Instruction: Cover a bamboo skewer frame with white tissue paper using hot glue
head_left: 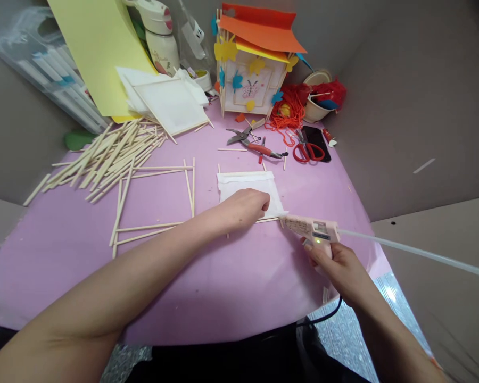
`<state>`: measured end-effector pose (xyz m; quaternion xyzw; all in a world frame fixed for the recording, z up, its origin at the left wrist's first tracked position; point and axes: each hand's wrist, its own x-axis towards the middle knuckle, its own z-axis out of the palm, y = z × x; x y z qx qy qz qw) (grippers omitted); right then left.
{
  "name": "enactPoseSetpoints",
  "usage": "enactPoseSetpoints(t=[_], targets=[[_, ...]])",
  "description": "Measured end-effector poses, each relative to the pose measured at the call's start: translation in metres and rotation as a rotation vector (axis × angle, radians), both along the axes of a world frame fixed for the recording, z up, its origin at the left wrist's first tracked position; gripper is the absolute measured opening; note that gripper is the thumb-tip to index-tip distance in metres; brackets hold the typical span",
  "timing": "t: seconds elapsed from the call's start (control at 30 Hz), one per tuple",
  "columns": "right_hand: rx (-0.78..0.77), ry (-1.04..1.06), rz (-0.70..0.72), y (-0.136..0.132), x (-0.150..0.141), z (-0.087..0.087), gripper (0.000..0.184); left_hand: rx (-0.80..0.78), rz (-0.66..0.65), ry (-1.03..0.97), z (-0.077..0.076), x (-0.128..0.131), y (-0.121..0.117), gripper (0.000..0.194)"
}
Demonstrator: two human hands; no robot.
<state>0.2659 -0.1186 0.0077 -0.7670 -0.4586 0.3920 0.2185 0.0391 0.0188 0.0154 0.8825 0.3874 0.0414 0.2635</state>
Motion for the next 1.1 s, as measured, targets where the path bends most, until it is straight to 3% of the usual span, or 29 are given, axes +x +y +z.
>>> enactPoseSetpoints(t=[0.37,1.1], targets=[[0.034,-0.055,0.035,0.0031,-0.008,0.0035,0.043,0.04,-0.035,-0.034,-0.0093,-0.0013,0.0011,0.017],[0.028,-0.109,0.076,-0.0008,-0.001,-0.0054,0.044,0.024,-0.04,-0.031,-0.0096,-0.0008,0.0021,0.021]])
